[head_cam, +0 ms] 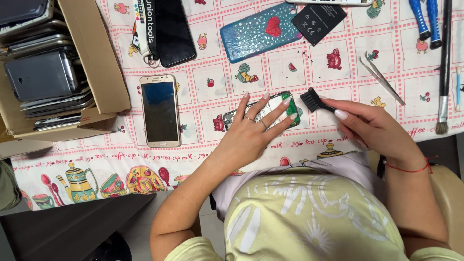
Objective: Removing and cleaning internal components from a mobile phone circuit board using specialized repair tools.
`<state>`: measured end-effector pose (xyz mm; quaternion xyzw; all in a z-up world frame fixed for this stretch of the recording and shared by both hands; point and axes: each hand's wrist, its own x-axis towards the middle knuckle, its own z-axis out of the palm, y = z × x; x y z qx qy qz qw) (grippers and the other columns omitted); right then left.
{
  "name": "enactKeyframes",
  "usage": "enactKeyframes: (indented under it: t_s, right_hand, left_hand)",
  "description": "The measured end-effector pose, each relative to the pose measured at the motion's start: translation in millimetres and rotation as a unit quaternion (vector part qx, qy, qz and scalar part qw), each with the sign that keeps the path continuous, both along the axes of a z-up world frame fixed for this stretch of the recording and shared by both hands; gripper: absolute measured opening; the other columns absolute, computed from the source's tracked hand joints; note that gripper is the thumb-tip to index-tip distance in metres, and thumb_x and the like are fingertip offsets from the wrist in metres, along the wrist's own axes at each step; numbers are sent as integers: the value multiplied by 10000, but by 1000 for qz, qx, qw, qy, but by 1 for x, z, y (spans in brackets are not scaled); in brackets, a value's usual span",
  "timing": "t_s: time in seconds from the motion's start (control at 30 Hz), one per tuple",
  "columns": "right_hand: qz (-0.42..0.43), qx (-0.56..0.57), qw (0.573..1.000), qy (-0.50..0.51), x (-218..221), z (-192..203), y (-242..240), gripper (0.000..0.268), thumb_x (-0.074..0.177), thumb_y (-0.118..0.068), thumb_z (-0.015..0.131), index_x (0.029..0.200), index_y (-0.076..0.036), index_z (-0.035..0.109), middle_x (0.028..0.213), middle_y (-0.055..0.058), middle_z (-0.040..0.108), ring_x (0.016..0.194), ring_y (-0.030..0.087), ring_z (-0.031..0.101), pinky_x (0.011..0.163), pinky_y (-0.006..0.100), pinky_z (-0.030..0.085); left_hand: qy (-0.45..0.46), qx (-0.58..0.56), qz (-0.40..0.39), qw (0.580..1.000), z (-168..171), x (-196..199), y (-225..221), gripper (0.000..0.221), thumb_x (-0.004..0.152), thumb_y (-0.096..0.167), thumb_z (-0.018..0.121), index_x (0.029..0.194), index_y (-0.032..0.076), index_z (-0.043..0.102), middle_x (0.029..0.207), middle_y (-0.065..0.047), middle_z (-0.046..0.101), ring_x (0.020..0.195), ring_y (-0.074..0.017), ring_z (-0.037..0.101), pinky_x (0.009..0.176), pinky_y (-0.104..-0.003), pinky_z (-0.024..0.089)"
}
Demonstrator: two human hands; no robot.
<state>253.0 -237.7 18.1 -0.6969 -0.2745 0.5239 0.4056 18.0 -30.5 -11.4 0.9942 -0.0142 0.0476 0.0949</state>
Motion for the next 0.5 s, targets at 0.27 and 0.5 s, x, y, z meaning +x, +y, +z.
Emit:
enactKeyframes:
  t_s: [0.27, 0.5]
  right_hand:
    - [-1, -6, 1000, -6, 0, 1, 0, 476, 1066, -146, 428, 1519, -178, 570, 627, 74, 426, 531, 137, 331, 448, 240, 247]
    - [-5, -5, 1000, 3, -1, 1, 1, 478, 1071, -127, 419, 1523, -177, 564, 627, 77, 415, 541, 147, 328, 455, 252, 254]
  left_hand:
    - [-2, -19, -1, 1000, 1, 0, 2, 633, 964, 93, 609, 1549, 284, 462, 1648, -17, 411, 1462, -427, 458, 1217, -677, 260]
    - [10, -27, -4, 1000, 3, 1, 4, 702, 898, 119, 674, 1545, 292, 466, 1639, -13, 427, 1454, -423, 450, 1211, -682, 256]
